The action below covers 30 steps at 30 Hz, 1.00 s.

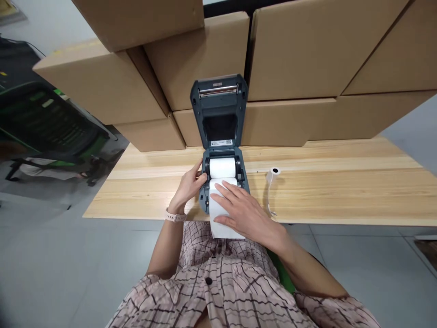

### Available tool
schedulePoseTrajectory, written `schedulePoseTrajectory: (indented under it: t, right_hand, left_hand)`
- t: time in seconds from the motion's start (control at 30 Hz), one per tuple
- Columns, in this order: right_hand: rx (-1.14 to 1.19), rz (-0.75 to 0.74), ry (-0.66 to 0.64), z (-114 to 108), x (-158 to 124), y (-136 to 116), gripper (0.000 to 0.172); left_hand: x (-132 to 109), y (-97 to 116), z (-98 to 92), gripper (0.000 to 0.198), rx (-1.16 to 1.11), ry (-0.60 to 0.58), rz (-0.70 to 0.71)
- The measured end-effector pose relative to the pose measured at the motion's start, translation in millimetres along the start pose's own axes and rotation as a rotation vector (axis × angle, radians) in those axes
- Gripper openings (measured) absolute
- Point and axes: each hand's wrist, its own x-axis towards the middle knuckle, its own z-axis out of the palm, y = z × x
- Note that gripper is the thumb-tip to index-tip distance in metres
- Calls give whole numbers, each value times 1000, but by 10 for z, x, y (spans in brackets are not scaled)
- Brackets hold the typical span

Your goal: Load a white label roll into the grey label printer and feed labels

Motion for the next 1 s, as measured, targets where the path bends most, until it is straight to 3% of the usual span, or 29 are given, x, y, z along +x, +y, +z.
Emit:
schedulePoseTrajectory:
  t: [0.43,0.53,0.67,0.77,0.87,0.93,1.0]
  right_hand:
    - [40,14,70,80,-55,1,58]
    - [37,0,61,75,-55,5,58]
    - [55,-9,43,85,-70,-4,59]
    - [150,4,8,-22,-119,35,61]
    - [382,0,-12,-345,-110,200,52]
    - [511,84,139,-626,23,396,41]
    - [477,245,493,-875,300,650,38]
  left_hand:
    - [-72,14,75,68,-44,47,-99]
    - [-106,-6,127,70,-141,75,-101]
    - [-273,-8,260,88,-386,125,-118]
    - [-497,38,349,92,-489,111,-61]
    - [-719,99,383,97,-471,54,-46]
    - [-822,119,384,103,-476,19,-56]
    - [-884,113,384,107,-491,14,-76]
